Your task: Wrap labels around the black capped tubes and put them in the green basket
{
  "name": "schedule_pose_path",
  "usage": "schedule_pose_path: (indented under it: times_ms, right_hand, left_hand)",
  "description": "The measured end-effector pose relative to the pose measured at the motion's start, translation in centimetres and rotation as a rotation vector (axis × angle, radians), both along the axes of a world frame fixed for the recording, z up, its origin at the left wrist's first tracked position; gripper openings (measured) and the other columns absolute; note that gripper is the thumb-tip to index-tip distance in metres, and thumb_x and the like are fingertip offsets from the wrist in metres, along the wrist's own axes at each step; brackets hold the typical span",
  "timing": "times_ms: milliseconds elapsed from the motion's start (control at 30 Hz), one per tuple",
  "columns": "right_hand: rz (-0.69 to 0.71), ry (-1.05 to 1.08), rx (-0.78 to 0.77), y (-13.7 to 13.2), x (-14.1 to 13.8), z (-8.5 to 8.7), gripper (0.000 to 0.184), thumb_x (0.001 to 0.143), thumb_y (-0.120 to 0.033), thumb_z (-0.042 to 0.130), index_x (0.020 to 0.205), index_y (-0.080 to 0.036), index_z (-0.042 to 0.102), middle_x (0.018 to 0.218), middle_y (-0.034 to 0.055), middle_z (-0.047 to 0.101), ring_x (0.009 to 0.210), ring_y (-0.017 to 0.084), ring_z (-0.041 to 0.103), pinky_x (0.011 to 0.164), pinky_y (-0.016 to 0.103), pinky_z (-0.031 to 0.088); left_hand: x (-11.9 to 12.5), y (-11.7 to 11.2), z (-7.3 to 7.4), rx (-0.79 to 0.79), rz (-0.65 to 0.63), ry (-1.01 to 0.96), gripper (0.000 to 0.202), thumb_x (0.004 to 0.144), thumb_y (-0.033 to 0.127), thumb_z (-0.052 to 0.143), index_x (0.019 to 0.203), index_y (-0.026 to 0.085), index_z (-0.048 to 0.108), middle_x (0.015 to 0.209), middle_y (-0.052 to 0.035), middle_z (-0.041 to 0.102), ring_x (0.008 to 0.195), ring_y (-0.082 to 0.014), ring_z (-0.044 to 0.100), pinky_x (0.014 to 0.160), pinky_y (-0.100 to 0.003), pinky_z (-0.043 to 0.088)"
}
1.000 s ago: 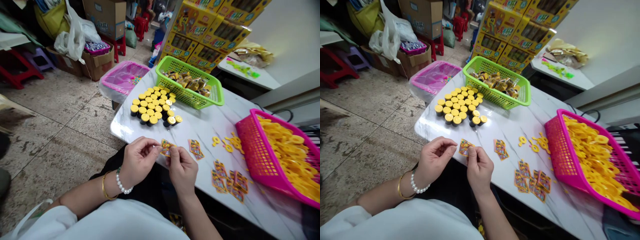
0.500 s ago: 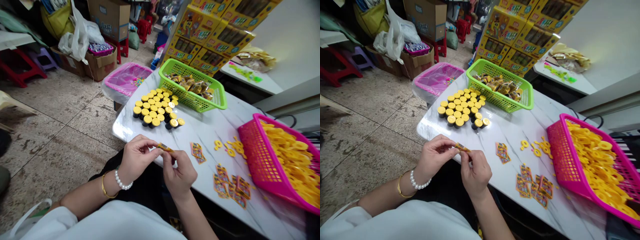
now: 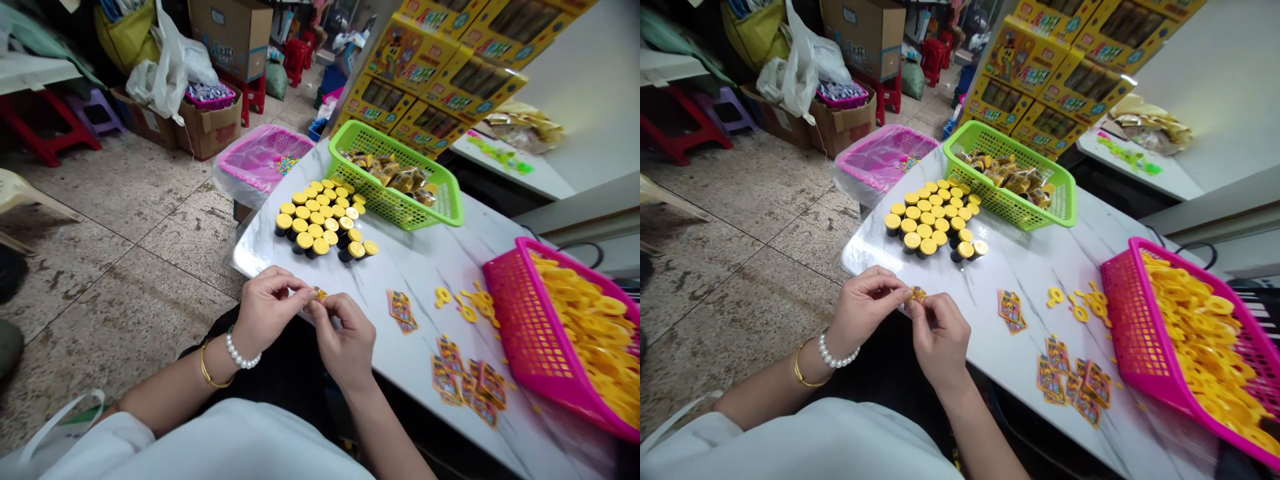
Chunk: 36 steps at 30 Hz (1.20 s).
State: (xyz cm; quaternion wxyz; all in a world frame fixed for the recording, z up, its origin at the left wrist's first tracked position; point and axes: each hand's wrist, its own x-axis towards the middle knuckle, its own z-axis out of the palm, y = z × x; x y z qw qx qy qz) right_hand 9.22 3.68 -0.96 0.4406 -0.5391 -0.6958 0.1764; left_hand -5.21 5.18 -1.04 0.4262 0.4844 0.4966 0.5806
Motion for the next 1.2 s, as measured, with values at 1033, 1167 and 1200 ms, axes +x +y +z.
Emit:
schedule_pose_path:
  times_ms: [1033, 1167, 1200]
  right_hand:
    - [0.082, -0.084, 0.049, 2.3, 1.0, 1.8, 0.024, 0.097, -0.028, 0.056, 0.077, -0.021, 0.064, 0.068, -0.0003, 0.062, 0.061, 0.014, 0.057, 0.06, 0.028, 0.046]
    - [-0.027, -0.388, 0.179, 7.1, 1.0, 2.2, 0.02, 0.089, -0.035, 0.065, 0.101, -0.021, 0.072, 0.083, 0.005, 0.063, 0.072, 0.019, 0.057, 0.068, 0.033, 0.049]
    - [-0.039, -0.473, 0.183, 8.1, 0.9, 2.0, 0.022, 0.086, -0.035, 0.068, 0.103, -0.02, 0.072, 0.085, 0.0064, 0.063, 0.076, 0.021, 0.058, 0.068, 0.035, 0.049]
  left_hand:
    - [-0.7, -0.4, 0.7, -0.359, -0.11, -0.301, 0.021, 0.069, 0.032, 0.083, 0.073, 0.014, 0.074, 0.05, 0.0022, 0.06, 0.037, -0.0051, 0.043, 0.037, -0.019, 0.031]
    - [-1.8, 0.2, 0.7, -0.472, -0.141, -0.558, 0.03, 0.064, 0.032, 0.087, 0.08, 0.012, 0.072, 0.065, -0.0019, 0.07, 0.034, -0.0013, 0.04, 0.032, -0.016, 0.025]
    - [-2.0, 0.4, 0.8, -0.511, -0.134, -0.61, 0.031, 0.063, 0.031, 0.088, 0.081, 0.012, 0.071, 0.065, -0.0014, 0.07, 0.033, -0.0006, 0.039, 0.032, -0.015, 0.023]
